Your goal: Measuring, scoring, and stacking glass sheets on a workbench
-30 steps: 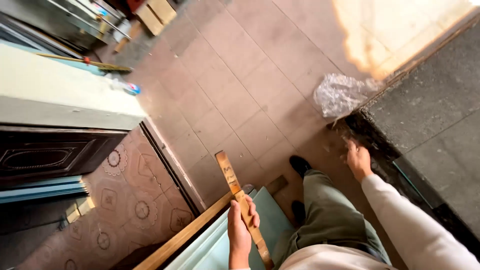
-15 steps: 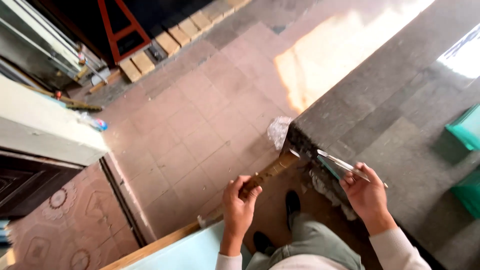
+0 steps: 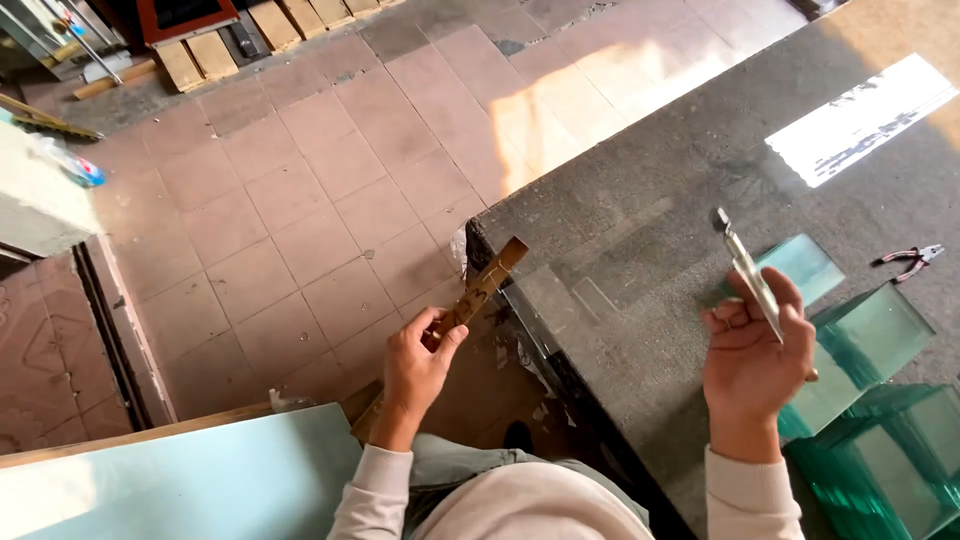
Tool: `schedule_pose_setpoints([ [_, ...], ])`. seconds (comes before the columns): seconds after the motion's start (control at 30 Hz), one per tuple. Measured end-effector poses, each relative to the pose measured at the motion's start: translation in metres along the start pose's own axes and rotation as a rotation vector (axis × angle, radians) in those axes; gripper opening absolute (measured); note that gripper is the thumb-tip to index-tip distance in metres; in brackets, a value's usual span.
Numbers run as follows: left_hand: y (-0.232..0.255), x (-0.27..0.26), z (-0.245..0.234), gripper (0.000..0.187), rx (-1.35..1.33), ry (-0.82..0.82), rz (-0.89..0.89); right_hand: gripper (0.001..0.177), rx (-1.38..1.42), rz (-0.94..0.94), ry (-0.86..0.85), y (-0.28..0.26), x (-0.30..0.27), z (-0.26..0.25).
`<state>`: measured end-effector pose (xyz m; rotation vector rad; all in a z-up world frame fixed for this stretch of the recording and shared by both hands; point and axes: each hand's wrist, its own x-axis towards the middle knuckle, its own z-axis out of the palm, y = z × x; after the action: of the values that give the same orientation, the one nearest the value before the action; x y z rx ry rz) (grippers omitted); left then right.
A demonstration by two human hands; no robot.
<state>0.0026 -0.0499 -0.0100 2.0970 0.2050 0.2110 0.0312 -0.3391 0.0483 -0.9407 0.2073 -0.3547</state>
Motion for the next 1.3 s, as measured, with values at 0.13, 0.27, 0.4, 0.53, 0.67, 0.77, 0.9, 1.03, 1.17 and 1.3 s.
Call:
schedule_pose_setpoints([
  [0.13, 0.021, -0.012, 0.035, 0.022, -0.082, -0.019, -0.028, 0.037, -0.01, 0.072, -0.032, -0.005, -0.005, -0.039],
  [0.27, 0.028, -0.029, 0.063, 0.019, -0.093, 0.046, 0.064, 0.037, -0.005, 0.148, -0.135, 0.0, -0.012, -0.082],
  [0.4, 0.011, -0.032, 0.075, 0.015, 0.057, 0.064, -0.022, 0.033, -0.082, 0.128, -0.15, -0.012, -0.013, -0.09],
  [0.53, -0.056, -0.038, 0.095, 0.022, 0.123, 0.101, -0.155, 0.025, -0.278, -0.296, -0.115, -0.048, -0.01, -0.067],
  [0.67, -0.061, -0.04, 0.113, 0.026, 0.268, 0.109, -0.309, 0.01, -0.433, -0.626, -0.147, -0.079, 0.013, -0.036],
  [0.77, -0.089, -0.025, 0.149, 0.028, 0.317, 0.107, -0.431, 0.018, -0.415, -0.148, -0.254, -0.069, 0.038, -0.026],
  [0.9, -0.089, 0.012, 0.17, 0.031, 0.324, 0.099, -0.527, 0.029, -0.261, 0.004, -0.321, -0.036, 0.048, -0.059],
  [1.03, -0.108, 0.046, 0.194, 0.029, 0.477, 0.117, -0.456, 0.035, -0.142, 0.292, -0.285, -0.012, 0.056, -0.088],
  [1.17, -0.137, 0.067, 0.215, 0.03, 0.559, 0.028, -0.456, 0.039, -0.085, 0.437, -0.274, 0.006, 0.056, -0.091],
  [1.3, -0.131, 0.075, 0.209, 0.032, 0.551, -0.033, -0.49, 0.035, -0.097, 0.443, -0.373, 0.03, 0.073, -0.074],
])
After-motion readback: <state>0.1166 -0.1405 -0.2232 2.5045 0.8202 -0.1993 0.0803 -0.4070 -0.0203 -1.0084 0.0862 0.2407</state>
